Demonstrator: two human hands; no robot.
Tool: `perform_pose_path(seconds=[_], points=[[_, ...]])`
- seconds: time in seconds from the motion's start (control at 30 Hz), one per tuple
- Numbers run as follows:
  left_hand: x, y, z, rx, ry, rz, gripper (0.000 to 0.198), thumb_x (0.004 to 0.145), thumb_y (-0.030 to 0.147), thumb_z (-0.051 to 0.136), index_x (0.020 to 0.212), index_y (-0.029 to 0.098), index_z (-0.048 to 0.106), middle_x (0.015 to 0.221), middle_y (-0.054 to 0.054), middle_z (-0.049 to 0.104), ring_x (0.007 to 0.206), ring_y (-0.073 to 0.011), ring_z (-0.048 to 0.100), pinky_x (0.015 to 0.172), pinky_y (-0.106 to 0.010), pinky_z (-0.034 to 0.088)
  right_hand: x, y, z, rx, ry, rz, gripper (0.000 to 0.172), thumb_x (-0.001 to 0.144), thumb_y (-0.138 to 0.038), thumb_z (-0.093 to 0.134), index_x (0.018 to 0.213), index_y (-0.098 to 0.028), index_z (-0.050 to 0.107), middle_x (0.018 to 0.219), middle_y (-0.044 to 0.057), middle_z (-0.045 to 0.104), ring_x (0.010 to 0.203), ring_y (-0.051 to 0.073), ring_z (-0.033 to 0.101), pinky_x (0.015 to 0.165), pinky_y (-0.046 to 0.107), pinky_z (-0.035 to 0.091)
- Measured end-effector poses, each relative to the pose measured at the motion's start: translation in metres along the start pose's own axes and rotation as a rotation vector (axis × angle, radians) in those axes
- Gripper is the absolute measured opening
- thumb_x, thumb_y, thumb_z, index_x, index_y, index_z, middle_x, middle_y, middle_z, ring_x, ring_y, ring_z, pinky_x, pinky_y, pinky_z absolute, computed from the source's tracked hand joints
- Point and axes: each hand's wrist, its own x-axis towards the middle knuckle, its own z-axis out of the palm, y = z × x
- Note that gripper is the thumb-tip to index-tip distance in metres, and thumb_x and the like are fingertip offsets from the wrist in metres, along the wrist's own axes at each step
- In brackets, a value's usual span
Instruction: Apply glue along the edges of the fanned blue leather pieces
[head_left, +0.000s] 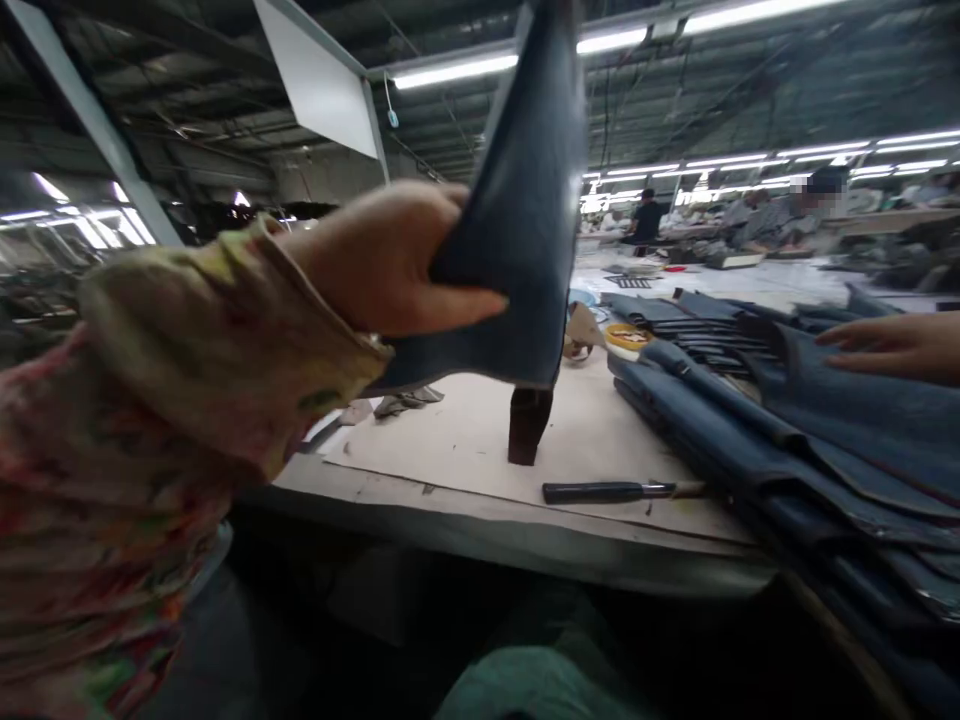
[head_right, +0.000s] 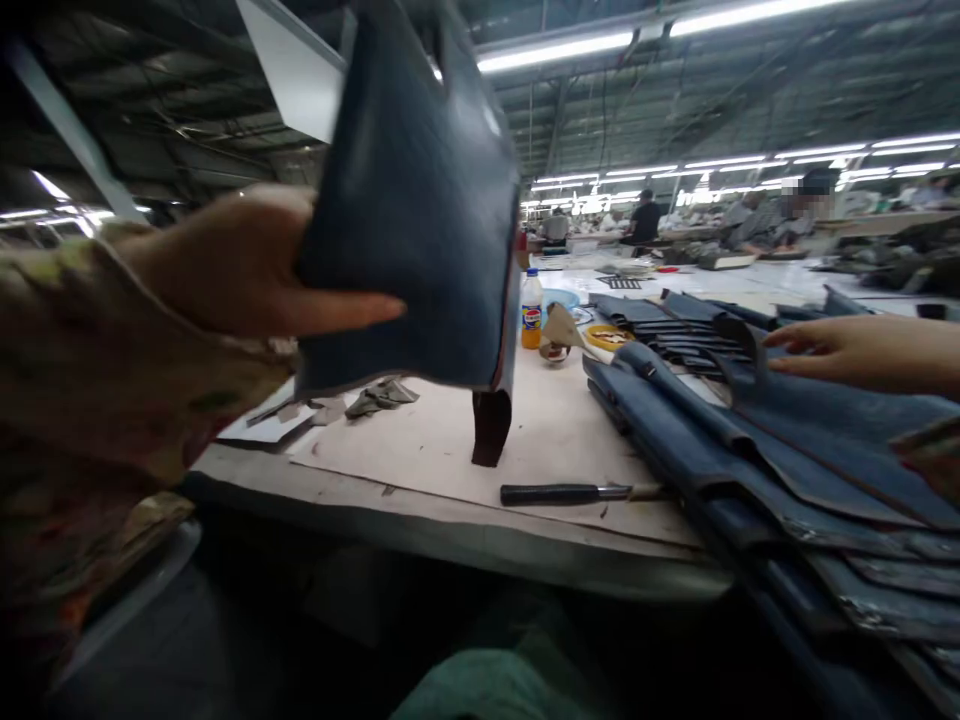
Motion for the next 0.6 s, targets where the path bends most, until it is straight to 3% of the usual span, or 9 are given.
perform_pose_path(seconds=[0.07,0.13,0.27,0.33,0.47,0.6], points=[[-0.007,0.008,0.028,0.095,-0.185,0.122,0.017,0.075,0.025,0.055,0.079,0.010,0.063,0.078,0.007,0.056,0.078,-0.0118,0.062,0.078,-0.029,0.048,-0.006,-0.019,0.004,-0.110,-0.114,0.000,0.035,0.070,-0.037,0.068,0.100,-0.019,0.070,0.112,0.020,0.060,0.092,0.020,0.061,0.081,0.033,0.036],[-0.020,0.008,0.061,0.110,-0.319,0.154,0.008,0.076,0.018,0.053,0.079,0.015,0.060,0.076,0.004,0.058,0.071,-0.0121,0.061,0.069,-0.024,0.047,-0.013,-0.046,0.017,-0.127,-0.163,0.012,0.030,0.079,-0.026,0.060,0.105,-0.013,0.068,0.113,0.020,0.060,0.092,0.016,0.061,0.083,0.031,0.036],[-0.048,0.004,0.115,0.051,-0.483,0.206,0.010,0.073,0.012,0.048,0.075,0.019,0.054,0.076,-0.001,0.060,0.068,-0.0154,0.059,0.060,-0.026,0.040,-0.029,-0.106,0.054,-0.028,-0.373,-0.050,0.039,0.089,-0.030,0.045,0.118,-0.008,0.060,0.107,0.016,0.064,0.090,0.015,0.062,0.079,0.025,0.041],[-0.057,0.003,0.127,0.034,-0.511,0.219,0.012,0.072,0.010,0.046,0.075,0.020,0.053,0.076,-0.001,0.060,0.070,-0.0159,0.059,0.060,-0.026,0.038,-0.037,-0.135,0.073,-0.047,-0.532,-0.076,0.040,0.091,-0.033,0.040,0.120,-0.013,0.058,0.105,0.012,0.065,0.089,0.018,0.063,0.073,0.026,0.046],[-0.061,0.001,0.131,0.032,-0.521,0.184,0.013,0.072,0.010,0.044,0.076,0.021,0.051,0.078,-0.001,0.061,0.070,-0.0166,0.060,0.060,-0.027,0.037,-0.051,-0.178,0.107,-0.240,-0.621,-0.315,0.039,0.084,-0.040,0.051,0.108,-0.012,0.066,0.109,0.011,0.064,0.103,0.024,0.058,0.091,0.030,0.041],[-0.055,0.000,0.134,0.013,-0.498,0.141,0.010,0.072,0.014,0.043,0.073,0.022,0.050,0.076,-0.001,0.062,0.068,-0.0180,0.061,0.058,-0.028,0.036,-0.067,-0.199,0.134,-0.357,-0.694,-0.221,0.054,0.075,-0.047,0.063,0.108,-0.004,0.064,0.106,0.020,0.063,0.099,0.031,0.059,0.084,0.036,0.045]])
